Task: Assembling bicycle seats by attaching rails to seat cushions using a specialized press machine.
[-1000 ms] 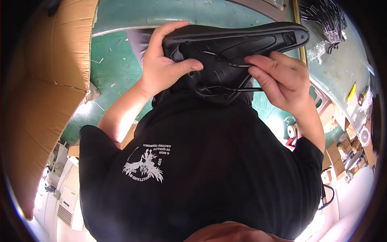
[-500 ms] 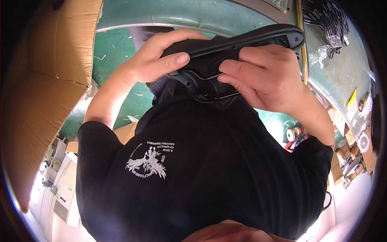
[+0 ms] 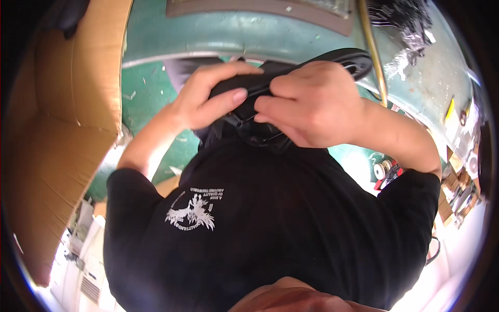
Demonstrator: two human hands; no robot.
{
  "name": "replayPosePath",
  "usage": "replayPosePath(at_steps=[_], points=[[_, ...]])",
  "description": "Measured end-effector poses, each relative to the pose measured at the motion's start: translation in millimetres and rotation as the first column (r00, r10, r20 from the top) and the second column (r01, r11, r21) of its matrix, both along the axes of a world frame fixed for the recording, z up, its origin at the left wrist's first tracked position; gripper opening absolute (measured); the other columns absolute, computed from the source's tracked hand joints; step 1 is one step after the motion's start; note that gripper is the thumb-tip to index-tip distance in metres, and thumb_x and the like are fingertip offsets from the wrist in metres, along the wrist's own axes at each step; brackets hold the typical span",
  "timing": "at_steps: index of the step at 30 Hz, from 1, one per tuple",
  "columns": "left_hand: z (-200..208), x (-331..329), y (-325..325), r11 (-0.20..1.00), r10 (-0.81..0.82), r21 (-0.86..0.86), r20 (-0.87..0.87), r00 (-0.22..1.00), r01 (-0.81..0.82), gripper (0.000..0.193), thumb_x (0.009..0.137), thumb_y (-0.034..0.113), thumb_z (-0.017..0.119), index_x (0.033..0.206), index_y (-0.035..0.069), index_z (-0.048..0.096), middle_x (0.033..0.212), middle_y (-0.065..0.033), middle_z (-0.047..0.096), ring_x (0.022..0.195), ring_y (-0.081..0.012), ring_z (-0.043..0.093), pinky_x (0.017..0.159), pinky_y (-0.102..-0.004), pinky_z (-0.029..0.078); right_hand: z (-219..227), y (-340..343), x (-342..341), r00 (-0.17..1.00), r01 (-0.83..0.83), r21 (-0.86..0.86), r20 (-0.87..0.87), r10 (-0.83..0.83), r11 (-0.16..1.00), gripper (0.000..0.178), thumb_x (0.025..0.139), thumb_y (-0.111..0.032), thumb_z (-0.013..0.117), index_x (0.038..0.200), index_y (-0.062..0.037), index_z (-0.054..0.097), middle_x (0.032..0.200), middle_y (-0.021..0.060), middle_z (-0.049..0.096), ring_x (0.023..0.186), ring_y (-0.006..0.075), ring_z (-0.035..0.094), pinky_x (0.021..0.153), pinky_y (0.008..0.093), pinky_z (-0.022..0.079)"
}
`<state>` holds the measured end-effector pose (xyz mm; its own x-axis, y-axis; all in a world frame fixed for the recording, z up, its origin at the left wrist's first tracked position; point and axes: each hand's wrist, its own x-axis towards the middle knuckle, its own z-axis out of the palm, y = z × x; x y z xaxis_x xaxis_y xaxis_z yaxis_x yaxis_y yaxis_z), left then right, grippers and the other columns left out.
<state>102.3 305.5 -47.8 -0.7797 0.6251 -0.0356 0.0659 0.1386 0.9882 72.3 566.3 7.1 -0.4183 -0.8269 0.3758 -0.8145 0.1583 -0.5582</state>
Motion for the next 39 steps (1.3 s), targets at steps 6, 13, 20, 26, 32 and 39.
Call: replayPosePath(at_steps=[6, 13, 20, 26, 32, 39], points=[[12.9, -12.1, 0.9, 0.988, 0.133, 0.065, 0.117, 0.984, -0.141, 0.043, 0.103, 0.025, 0.063, 0.134, -0.006, 0.065, 0.122, -0.0140, 0.072, 0.112, -0.0215, 0.067, 0.101, -0.0334, 0.051, 7.3, 4.5, -32.9, 0.995, 0.060, -0.067, -0.082, -0.065, 0.996, 0.027, 0.077, -0.024, 0.087, 0.096, -0.0084, 0.075, 0.083, 0.0050, 0.061, 0.073, 0.0262, 0.065, 0.064, 0.0385, 0.052], [8.1, -86.8, 29.5, 0.751, 0.651, 0.017, 0.146, 0.745, -0.660, 0.046, 0.109, 0.032, 0.061, 0.134, -0.006, 0.067, 0.125, -0.0127, 0.072, 0.114, -0.0160, 0.064, 0.101, -0.0313, 0.049, -14.0, 4.0, -49.2, 0.699, 0.713, -0.036, 0.116, -0.705, 0.701, 0.081, 0.090, -0.040, 0.081, 0.143, 0.0122, 0.048, 0.133, 0.0318, 0.061, 0.115, 0.0489, 0.065, 0.100, 0.0475, 0.055], [9.7, -155.9, 68.9, 0.763, 0.461, 0.073, -0.758, 0.462, -0.642, 0.042, 0.100, 0.034, 0.074, 0.118, -0.004, 0.069, 0.120, -0.0242, 0.072, 0.119, -0.0350, 0.067, 0.104, -0.0376, 0.050, -47.2, -19.0, -117.7, 0.463, 0.838, -0.229, -0.180, -0.868, 0.494, 0.050, 0.085, -0.020, 0.074, 0.130, 0.0002, 0.065, 0.117, 0.0195, 0.071, 0.098, 0.0368, 0.072, 0.083, 0.0446, 0.060], [-1.5, -211.0, 71.2, 0.645, 0.363, 0.038, -0.895, 0.261, -0.764, 0.025, 0.093, 0.023, 0.077, 0.078, 0.004, 0.071, 0.115, -0.0089, 0.076, 0.084, -0.0321, 0.073, 0.071, -0.0407, 0.058, -59.8, -30.9, -160.9, 0.404, 0.818, -0.350, -0.214, -0.889, 0.456, 0.046, 0.085, -0.018, 0.072, 0.128, -0.0012, 0.067, 0.116, 0.0156, 0.072, 0.093, 0.0343, 0.073, 0.079, 0.0422, 0.061], [-4.1, -209.0, 70.4, 0.659, 0.372, 0.098, -0.904, 0.210, -0.745, 0.026, 0.093, 0.024, 0.077, 0.080, 0.003, 0.069, 0.112, -0.0096, 0.076, 0.086, -0.0329, 0.073, 0.072, -0.0409, 0.058, -66.8, -29.0, -164.4, 0.406, 0.801, -0.389, -0.205, -0.891, 0.455, 0.053, 0.089, -0.028, 0.076, 0.131, 0.0018, 0.063, 0.120, 0.0195, 0.071, 0.095, 0.0368, 0.072, 0.081, 0.0422, 0.061], [-1.9, -197.6, 67.3, 0.637, 0.356, 0.082, -0.913, 0.198, -0.766, 0.034, 0.090, 0.029, 0.080, 0.110, 0.004, 0.066, 0.123, -0.0158, 0.071, 0.107, -0.0385, 0.070, 0.090, -0.0447, 0.057, -51.7, -25.7, -145.4, 0.454, 0.865, -0.259, 0.041, -0.890, 0.429, 0.081, 0.092, -0.048, 0.075, 0.138, 0.0154, 0.052, 0.128, 0.0343, 0.065, 0.114, 0.0479, 0.068, 0.093, 0.0488, 0.059]])
